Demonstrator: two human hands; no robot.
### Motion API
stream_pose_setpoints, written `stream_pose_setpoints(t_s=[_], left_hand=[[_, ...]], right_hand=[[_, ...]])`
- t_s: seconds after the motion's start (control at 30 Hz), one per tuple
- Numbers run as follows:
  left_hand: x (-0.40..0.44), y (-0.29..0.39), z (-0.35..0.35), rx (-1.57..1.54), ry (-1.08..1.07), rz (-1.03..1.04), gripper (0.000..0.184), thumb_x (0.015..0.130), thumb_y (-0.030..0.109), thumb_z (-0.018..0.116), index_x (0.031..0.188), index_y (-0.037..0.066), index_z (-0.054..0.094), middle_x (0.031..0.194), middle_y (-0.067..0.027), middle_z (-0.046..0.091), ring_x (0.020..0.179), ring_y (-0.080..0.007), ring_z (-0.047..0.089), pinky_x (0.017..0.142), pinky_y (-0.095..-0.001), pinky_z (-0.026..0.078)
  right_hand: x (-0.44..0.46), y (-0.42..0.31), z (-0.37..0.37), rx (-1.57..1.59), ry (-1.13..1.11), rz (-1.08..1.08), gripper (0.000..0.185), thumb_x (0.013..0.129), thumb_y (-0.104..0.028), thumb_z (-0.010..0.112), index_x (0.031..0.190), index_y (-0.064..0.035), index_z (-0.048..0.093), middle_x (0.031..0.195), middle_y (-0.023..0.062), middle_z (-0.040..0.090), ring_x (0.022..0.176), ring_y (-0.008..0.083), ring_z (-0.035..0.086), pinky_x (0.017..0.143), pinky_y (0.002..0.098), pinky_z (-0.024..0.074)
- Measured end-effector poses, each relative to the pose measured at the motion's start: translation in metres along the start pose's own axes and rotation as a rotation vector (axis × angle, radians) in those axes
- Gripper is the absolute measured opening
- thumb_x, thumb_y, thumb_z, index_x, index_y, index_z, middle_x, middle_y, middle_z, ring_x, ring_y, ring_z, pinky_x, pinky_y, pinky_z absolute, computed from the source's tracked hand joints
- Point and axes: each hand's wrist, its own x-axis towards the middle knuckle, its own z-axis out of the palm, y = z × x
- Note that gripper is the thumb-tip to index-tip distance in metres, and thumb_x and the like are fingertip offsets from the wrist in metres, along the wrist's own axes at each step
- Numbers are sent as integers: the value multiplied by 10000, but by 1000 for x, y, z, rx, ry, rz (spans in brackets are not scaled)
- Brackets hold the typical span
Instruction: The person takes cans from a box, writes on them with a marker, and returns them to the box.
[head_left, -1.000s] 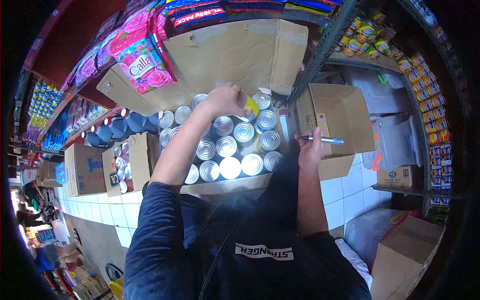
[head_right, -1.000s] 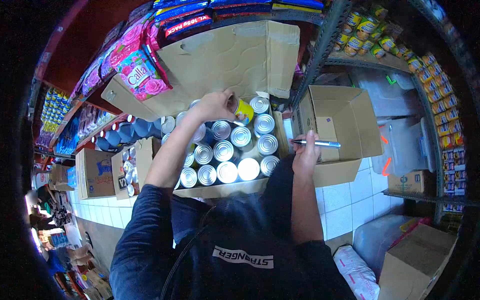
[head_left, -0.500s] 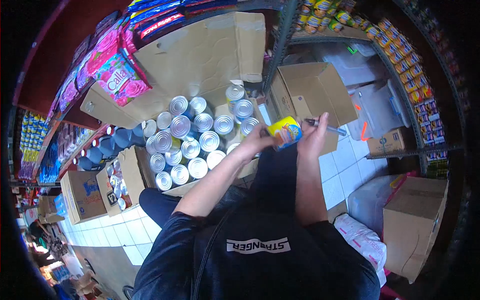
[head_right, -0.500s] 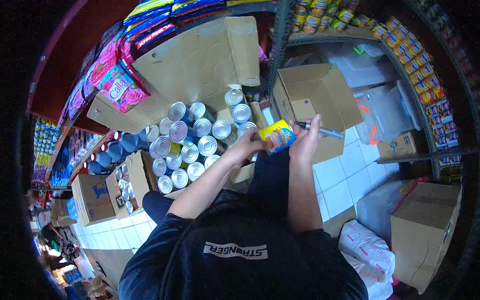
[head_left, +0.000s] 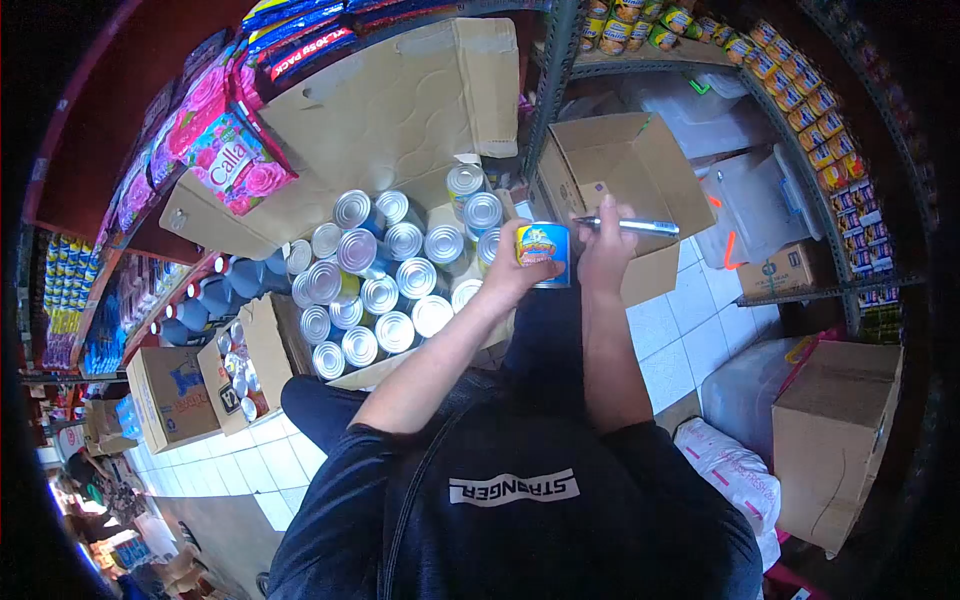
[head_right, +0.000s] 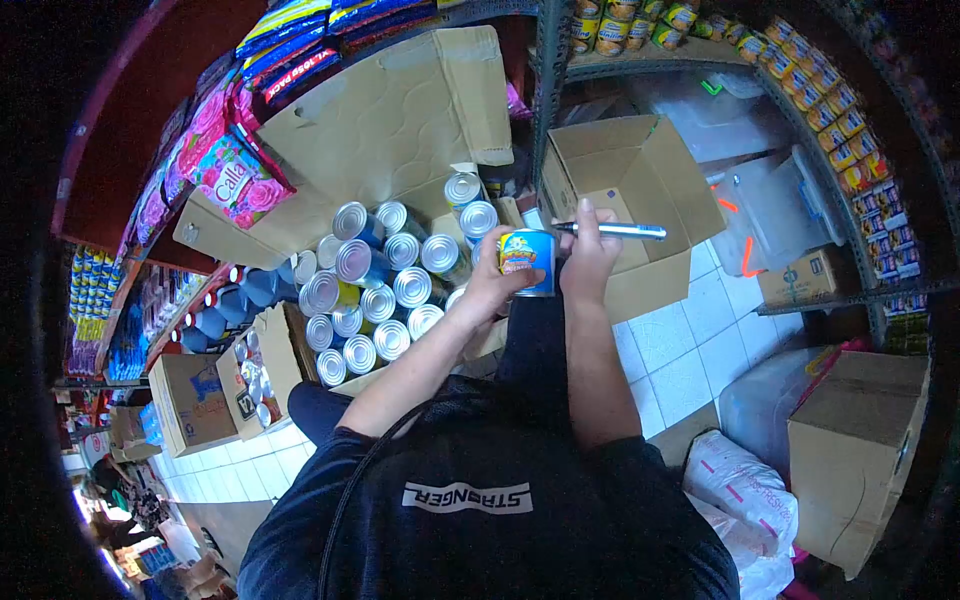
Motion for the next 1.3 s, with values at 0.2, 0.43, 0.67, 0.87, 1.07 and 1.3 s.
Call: stream_pose_setpoints(t_s=[0.2, 0.43, 0.67, 0.87, 1.07, 1.3], left_hand=[[-13, -6, 17, 55, 185, 52, 774, 638, 22, 772, 1213, 80, 257, 1064, -104, 442, 967, -175, 505, 818, -306, 465], [-14, -13, 16, 159, 192, 160, 741, 685, 52, 754, 1215, 76, 238, 1082, -110, 405, 981, -184, 488, 819, -312, 461], [-7, -35, 10, 150, 188, 195, 722, 703, 26, 736, 1213, 88, 228, 1060, -99, 426, 965, -180, 507, 794, -307, 472], [-8, -33, 11, 0, 143, 175, 690, 709, 13, 722, 1196, 90, 238, 1051, -103, 429, 951, -174, 511, 780, -301, 474], [-9, -33, 9, 139, 192, 228, 686, 710, 21, 724, 1194, 83, 242, 1038, -100, 436, 926, -168, 511, 769, -292, 472], [-10, -30, 11, 27, 170, 193, 677, 719, 13, 714, 1201, 84, 244, 1031, -97, 445, 933, -164, 512, 769, -292, 472]], right_hand=[[-16, 3, 3, -177, -59, -32, 257, 851, -160, 631, 679, -91, 453, 580, 16, 529, 486, 47, 451, 454, 196, 365], [-14, 14, 5, -283, -118, -135, 265, 829, -123, 651, 642, -78, 468, 583, -19, 498, 551, 50, 443, 504, 231, 376], [-11, 22, 2, -356, -121, -125, 287, 809, -118, 660, 608, -79, 459, 580, -43, 461, 553, 39, 409, 500, 232, 358], [-12, 23, 3, -450, -161, -201, 269, 791, -96, 657, 608, -71, 462, 570, -40, 456, 541, 47, 409, 497, 245, 365], [-13, 19, 8, -422, -136, -130, 272, 799, -95, 639, 612, -73, 442, 575, -45, 435, 547, 45, 397, 494, 247, 354], [-13, 22, 5, -383, -185, -151, 288, 805, -89, 630, 610, -81, 418, 576, -54, 409, 554, 37, 378, 487, 245, 334]])
